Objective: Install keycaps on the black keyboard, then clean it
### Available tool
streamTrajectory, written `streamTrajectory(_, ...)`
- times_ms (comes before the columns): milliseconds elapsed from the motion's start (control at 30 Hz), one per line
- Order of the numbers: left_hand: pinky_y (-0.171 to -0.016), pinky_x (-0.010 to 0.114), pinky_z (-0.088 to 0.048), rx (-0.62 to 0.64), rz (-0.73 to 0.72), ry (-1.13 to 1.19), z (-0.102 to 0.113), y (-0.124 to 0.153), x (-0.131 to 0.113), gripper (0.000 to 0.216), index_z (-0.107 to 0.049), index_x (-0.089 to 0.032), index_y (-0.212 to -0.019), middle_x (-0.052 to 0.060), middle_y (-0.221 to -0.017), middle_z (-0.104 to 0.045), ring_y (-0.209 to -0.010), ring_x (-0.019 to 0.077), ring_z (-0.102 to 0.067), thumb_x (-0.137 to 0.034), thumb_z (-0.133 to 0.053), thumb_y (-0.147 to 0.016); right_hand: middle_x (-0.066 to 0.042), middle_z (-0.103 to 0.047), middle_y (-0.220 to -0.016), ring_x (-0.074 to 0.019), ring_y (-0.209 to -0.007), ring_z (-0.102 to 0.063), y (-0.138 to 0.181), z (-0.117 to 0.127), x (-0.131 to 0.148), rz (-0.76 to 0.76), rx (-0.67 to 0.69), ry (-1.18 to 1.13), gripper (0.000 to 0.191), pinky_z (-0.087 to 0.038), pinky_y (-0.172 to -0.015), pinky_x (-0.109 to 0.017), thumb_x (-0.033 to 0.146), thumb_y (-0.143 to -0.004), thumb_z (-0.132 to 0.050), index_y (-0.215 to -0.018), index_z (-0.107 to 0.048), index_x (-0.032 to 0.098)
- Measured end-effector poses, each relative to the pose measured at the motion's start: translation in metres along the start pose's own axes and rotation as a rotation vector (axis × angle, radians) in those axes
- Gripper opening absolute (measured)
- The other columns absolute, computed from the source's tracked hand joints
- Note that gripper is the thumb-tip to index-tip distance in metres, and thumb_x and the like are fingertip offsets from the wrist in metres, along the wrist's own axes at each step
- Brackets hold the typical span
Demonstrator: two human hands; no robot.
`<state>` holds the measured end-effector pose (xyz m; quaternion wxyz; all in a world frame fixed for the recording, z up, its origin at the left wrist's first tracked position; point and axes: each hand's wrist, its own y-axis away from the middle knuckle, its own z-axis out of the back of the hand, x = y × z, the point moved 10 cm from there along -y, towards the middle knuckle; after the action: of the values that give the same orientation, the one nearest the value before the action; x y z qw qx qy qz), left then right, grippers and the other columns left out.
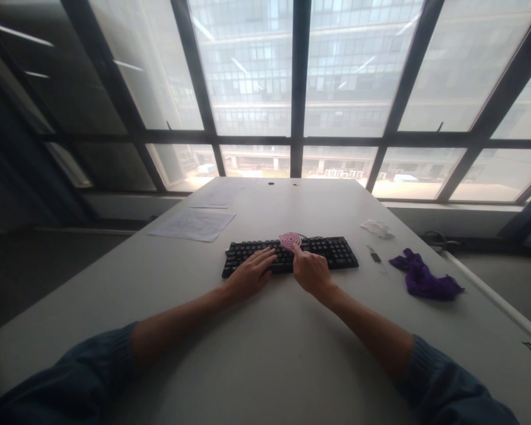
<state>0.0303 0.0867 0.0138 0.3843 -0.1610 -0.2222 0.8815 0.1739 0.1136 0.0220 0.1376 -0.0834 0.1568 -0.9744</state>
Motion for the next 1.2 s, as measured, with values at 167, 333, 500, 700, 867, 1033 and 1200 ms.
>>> streamTrajectory(167, -0.121, 0.052, -0.037, -0.012, -0.012, 0.040, -0.002, 0.000, 0.000, 0.065, -0.032, -0.018, -0.155, 0.013, -0.158, -0.040, -0.148, 0.0273, -0.035, -0.014, -0.050, -0.093, -0.009, -0.077, -0.107, -0.0215, -0.093, -0.073, 0.015, -0.007, 0.002, 0.138, 0.115, -0.015, 0.046, -0.047, -0.081, -0.027, 0.028, -0.102, -0.037, -0.146, -0.052, 0.023)
streamTrajectory(333, -0.122, 0.051, -0.035, 0.013, -0.035, 0.038, -0.007, -0.002, -0.006, 0.068, -0.026, -0.017, -0.158, 0.013, -0.162, -0.033, -0.150, 0.0274, -0.030, -0.015, -0.049, -0.094, -0.007, -0.077, -0.107, -0.0217, -0.094, -0.073, 0.016, -0.005, 0.001, 0.155, 0.134, -0.038, 0.045, -0.046, -0.080, -0.027, 0.026, -0.101, -0.040, -0.144, -0.053, 0.026)
streamTrajectory(500, -0.123, 0.051, -0.032, 0.035, -0.056, 0.032, -0.008, -0.003, -0.013, 0.069, -0.027, -0.015, -0.157, 0.014, -0.163, -0.030, -0.153, 0.0265, -0.025, -0.014, -0.051, -0.092, -0.009, -0.077, -0.103, -0.0199, -0.090, -0.072, 0.025, -0.001, 0.006, 0.185, 0.045, -0.025, 0.046, -0.046, -0.079, -0.026, 0.026, -0.102, -0.037, -0.146, -0.051, 0.021)
streamTrajectory(700, -0.121, 0.054, -0.034, 0.056, -0.083, 0.022, -0.011, -0.001, -0.014, 0.066, -0.031, -0.017, -0.155, 0.014, -0.160, -0.037, -0.150, 0.0279, -0.031, -0.017, -0.053, -0.093, -0.007, -0.077, -0.091, -0.0185, -0.082, -0.072, 0.039, -0.007, 0.019, 0.319, 0.057, -0.041, 0.044, -0.046, -0.075, -0.025, 0.024, -0.102, -0.037, -0.142, -0.054, 0.019)
streamTrajectory(867, -0.123, 0.052, -0.033, 0.094, -0.095, 0.045, -0.013, -0.002, -0.014, 0.068, -0.028, -0.018, -0.157, 0.013, -0.159, -0.039, -0.149, 0.0264, -0.034, -0.019, -0.053, -0.093, -0.008, -0.077, -0.102, -0.0175, -0.089, -0.072, 0.037, -0.009, 0.016, 0.322, 0.060, -0.079, 0.045, -0.046, -0.078, -0.024, 0.023, -0.101, -0.039, -0.144, -0.052, 0.022)
streamTrajectory(1033, -0.123, 0.051, -0.032, 0.103, -0.092, 0.022, -0.014, -0.002, -0.015, 0.072, -0.027, -0.016, -0.157, 0.014, -0.161, -0.035, -0.151, 0.0262, -0.029, -0.015, -0.054, -0.090, -0.007, -0.075, -0.091, -0.0174, -0.081, -0.069, 0.039, -0.010, 0.014, 0.328, 0.027, -0.080, 0.044, -0.044, -0.075, -0.025, 0.025, -0.103, -0.037, -0.143, -0.053, 0.019)
streamTrajectory(1200, -0.123, 0.054, -0.031, 0.055, -0.093, 0.016, -0.007, -0.004, -0.021, 0.075, -0.022, -0.016, -0.158, 0.015, -0.165, -0.025, -0.153, 0.0281, -0.022, -0.011, -0.051, -0.089, -0.007, -0.073, -0.089, -0.0176, -0.081, -0.067, 0.034, 0.002, 0.005, 0.240, -0.050, -0.050, 0.046, -0.043, -0.077, -0.026, 0.028, -0.106, -0.031, -0.143, -0.055, 0.016)
